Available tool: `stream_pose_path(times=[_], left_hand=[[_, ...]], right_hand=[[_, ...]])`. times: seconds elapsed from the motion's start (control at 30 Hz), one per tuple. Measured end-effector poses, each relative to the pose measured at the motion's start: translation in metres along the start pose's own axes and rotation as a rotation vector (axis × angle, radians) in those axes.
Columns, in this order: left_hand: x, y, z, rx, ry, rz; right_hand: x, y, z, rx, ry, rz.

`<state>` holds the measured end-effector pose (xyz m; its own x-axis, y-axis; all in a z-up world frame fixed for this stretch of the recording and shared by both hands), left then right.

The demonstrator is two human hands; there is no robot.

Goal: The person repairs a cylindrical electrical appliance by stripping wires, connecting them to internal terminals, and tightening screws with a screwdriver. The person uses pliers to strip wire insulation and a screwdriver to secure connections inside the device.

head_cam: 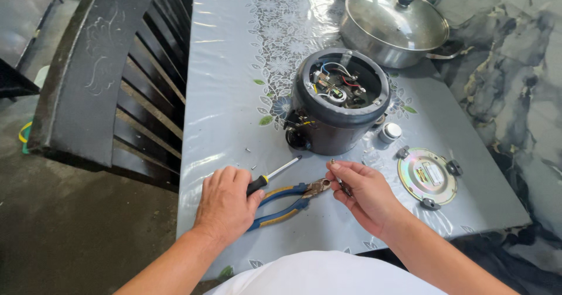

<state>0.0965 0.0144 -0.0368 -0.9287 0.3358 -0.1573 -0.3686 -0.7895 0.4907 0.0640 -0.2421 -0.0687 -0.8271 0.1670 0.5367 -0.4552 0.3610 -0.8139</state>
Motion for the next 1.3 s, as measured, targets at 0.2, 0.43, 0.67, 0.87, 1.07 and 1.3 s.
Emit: stream_pose_path(times=[0.2,0.43,0.67,0.87,1.07,1.3], left_hand=[[-0.027,0.054,0.003,0.392,0.035,-0.266],[-0.049,0.092,-0.005,0.481,-0.203,-0.346],[-0.05,0.082,-0.016,0.581,-0.142,-0.249],[-0.044,0.063,-0.063,1.105,-0.194,0.307],[-0.039,0.07,-0.06,0.933,-0.12,0.275],[-0.034,0.108,-0.044,0.256,-0.172,-0.433]], right_hand=[[0.005,-0.004,-0.008,0.149,-0.05,-0.006],[0.0,-0.003,-0.008,0.371,-0.141,-0.034],[0.001,-0.002,-0.006,0.321,-0.19,-0.065],[0.0,0.0,-0.009,0.111,-0.193,-0.076],[0.0,0.01,0.001,-0.032,-0.112,-0.182],[-0.005,0.001,0.021,0.552,-0.066,-0.129]])
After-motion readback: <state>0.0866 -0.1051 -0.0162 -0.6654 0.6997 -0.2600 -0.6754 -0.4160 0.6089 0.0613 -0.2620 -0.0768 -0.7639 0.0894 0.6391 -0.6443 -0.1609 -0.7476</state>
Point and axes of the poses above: each hand's wrist, its own x-axis away from the middle knuckle, its own z-axis out of the back of the hand, y = z × x, the point moved 7 cm from there along -x, towards the middle knuckle
